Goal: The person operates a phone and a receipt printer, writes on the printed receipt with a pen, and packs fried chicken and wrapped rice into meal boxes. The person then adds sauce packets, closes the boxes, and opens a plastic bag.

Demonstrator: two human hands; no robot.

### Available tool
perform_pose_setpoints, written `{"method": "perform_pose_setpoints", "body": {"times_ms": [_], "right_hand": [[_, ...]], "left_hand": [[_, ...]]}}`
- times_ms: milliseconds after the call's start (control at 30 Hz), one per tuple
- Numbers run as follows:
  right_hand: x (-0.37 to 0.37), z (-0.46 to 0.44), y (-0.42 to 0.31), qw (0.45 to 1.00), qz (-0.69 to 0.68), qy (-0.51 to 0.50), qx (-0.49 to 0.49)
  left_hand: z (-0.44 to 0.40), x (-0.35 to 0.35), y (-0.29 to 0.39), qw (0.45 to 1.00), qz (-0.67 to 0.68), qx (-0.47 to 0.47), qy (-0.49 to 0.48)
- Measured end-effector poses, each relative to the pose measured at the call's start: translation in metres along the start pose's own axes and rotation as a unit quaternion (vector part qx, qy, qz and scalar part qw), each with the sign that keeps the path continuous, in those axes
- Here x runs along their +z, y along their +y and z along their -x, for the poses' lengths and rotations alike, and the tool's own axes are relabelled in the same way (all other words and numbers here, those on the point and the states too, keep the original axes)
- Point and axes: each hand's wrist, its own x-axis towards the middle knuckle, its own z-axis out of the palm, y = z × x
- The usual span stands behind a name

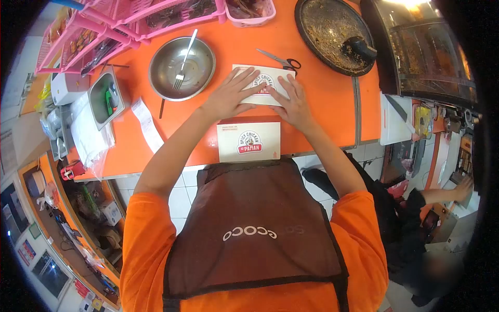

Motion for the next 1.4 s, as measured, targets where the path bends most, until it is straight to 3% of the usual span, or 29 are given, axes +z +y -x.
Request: {"method": "perform_pose_setpoints", "body": {"times_ms": [200,667,900,1000,1100,1200,1400], "right_hand": [[-0.032,-0.006,0.008,0.997,0.004,-0.078,-0.023],[-0.04,-0.013,0.01,0.996,-0.039,-0.069,-0.039],[-0.038,-0.001,0.004,0.992,-0.043,-0.117,-0.016],[-0.038,0.008,-0.001,0.988,0.025,-0.155,-0.017],[-0.04,0.007,-0.013,0.998,0.009,-0.056,0.027],[-0.022,0.017,-0.015,0.984,-0.116,-0.067,0.12],[-0.026,0.008,-0.02,0.976,-0.165,0.011,0.14]], "left_hand": [[0.005,-0.003,-0.008,1.0,-0.011,0.017,-0.014],[-0.001,-0.032,0.003,0.996,0.058,-0.017,-0.061],[0.011,-0.015,0.006,0.997,-0.006,-0.004,-0.078],[0.014,-0.011,0.009,0.995,-0.027,-0.016,-0.093],[0.014,-0.017,0.012,0.994,0.017,-0.039,-0.096],[0.016,-0.001,0.008,0.993,0.088,-0.053,-0.064],[0.013,-0.009,0.014,0.992,0.113,-0.056,-0.012]]}}
